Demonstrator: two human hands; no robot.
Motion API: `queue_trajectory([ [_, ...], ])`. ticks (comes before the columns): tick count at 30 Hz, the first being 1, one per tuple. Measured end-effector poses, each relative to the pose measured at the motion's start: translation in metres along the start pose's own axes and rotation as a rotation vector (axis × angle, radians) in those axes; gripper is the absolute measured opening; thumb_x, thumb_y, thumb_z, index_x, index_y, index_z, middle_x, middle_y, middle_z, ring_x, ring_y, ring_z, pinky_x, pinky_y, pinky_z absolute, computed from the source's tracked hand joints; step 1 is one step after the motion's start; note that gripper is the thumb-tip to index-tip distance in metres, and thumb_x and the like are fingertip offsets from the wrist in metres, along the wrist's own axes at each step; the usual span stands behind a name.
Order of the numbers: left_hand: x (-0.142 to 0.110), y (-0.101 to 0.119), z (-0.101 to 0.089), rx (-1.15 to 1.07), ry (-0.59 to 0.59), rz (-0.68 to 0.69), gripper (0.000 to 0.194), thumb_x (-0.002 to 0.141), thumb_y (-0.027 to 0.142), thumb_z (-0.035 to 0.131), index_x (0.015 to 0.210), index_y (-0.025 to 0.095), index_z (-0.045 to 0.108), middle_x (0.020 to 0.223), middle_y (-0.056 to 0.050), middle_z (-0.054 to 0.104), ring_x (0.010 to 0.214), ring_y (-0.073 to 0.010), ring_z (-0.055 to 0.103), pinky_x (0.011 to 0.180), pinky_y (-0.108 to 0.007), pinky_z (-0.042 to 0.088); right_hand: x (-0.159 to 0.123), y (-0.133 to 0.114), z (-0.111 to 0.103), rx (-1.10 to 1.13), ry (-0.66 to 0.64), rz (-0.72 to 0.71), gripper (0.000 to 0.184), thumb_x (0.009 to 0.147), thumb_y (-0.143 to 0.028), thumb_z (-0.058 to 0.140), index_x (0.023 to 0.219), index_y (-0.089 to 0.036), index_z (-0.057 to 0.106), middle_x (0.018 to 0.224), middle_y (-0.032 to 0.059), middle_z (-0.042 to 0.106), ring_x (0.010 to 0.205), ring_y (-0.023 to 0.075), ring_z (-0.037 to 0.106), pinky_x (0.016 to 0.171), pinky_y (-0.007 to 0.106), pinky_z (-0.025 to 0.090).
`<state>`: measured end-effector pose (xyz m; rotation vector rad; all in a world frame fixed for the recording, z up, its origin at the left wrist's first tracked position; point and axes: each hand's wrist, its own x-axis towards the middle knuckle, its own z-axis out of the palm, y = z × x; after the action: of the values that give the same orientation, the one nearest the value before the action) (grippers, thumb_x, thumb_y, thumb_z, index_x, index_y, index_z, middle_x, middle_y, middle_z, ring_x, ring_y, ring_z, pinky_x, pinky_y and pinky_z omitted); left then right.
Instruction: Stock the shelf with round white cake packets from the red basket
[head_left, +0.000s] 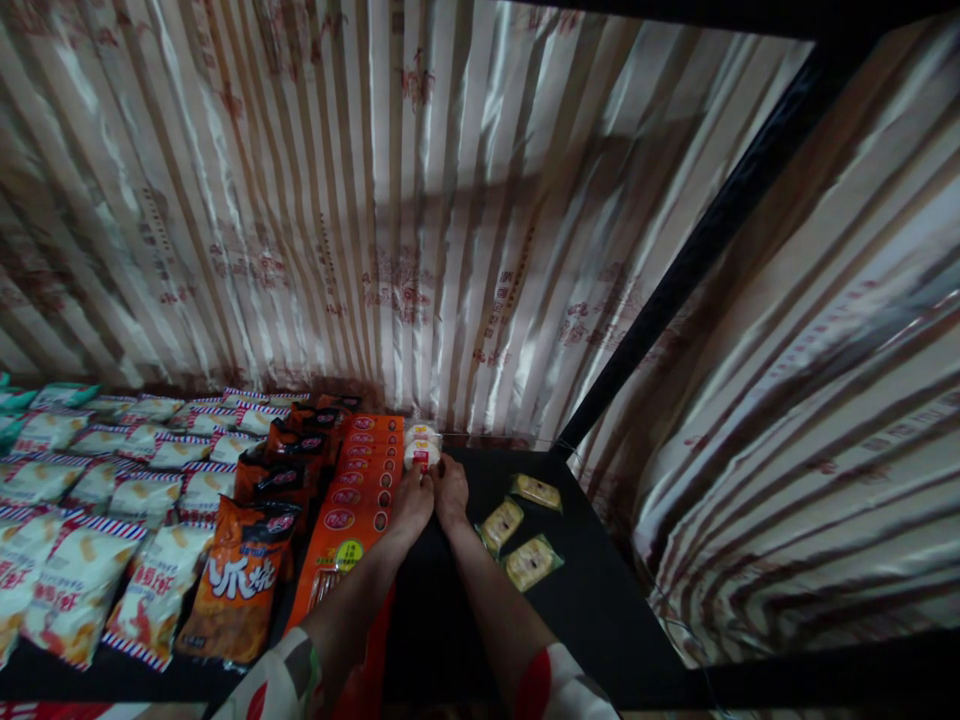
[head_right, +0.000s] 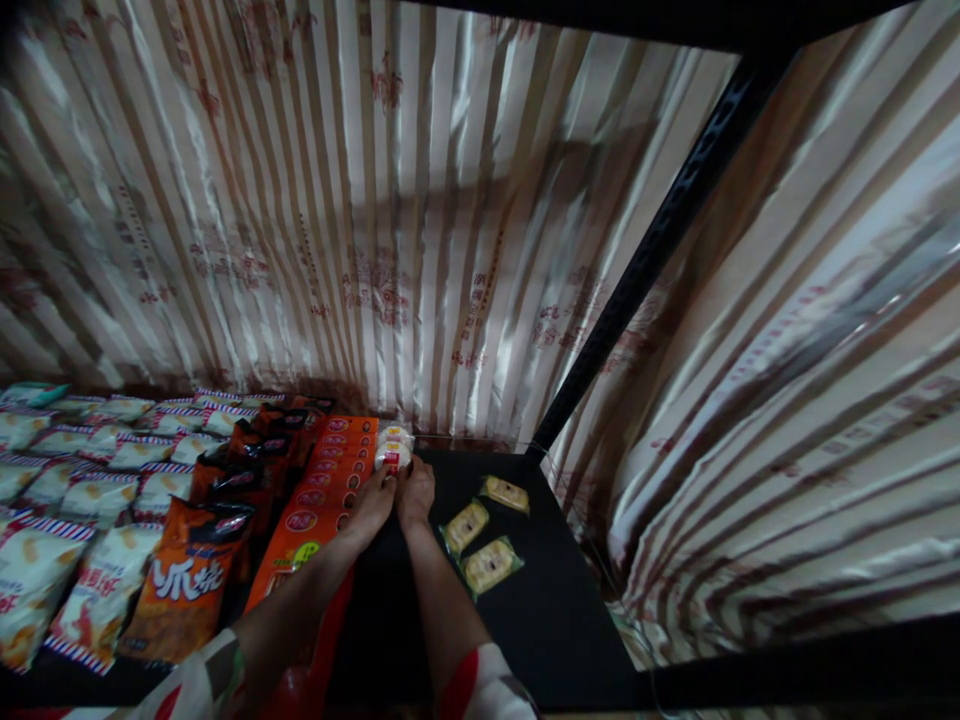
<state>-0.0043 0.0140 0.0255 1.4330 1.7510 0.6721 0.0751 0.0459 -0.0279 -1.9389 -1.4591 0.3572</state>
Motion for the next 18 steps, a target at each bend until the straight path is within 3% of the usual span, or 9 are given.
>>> queue_trajectory([
  [8,0.0002,-0.0004,0.0015,0.021,-0.05,0.012,0.044,0.086,0.019,0.032,0.128,0.008,0.041,0.137,-0.013,0.039,0.128,-0.0161,0.034,0.105,-0.025,0.023,0.0017,-0.0011,0.0008,-0.058,0.013,-0.014,0.03,0.081,-0.023,0.044,0.104,-0.016,0.063,0.092,0.0111,0.062,0.087,0.0192,0.056,0.075,0.025,0.042],
  [18,-0.0004,-0.0027,0.0034,0.14,0.02,0.109,0.04,0.085,0.017,0.034,0.122,0.008,0.047,0.127,-0.014,0.051,0.12,-0.0171,0.045,0.1,-0.024,0.029,0.0003,0.0034,0.0035,-0.015,0.033,-0.034,0.033,0.08,-0.023,0.046,0.108,-0.013,0.059,0.097,0.0117,0.061,0.092,0.0205,0.055,0.083,0.028,0.04],
])
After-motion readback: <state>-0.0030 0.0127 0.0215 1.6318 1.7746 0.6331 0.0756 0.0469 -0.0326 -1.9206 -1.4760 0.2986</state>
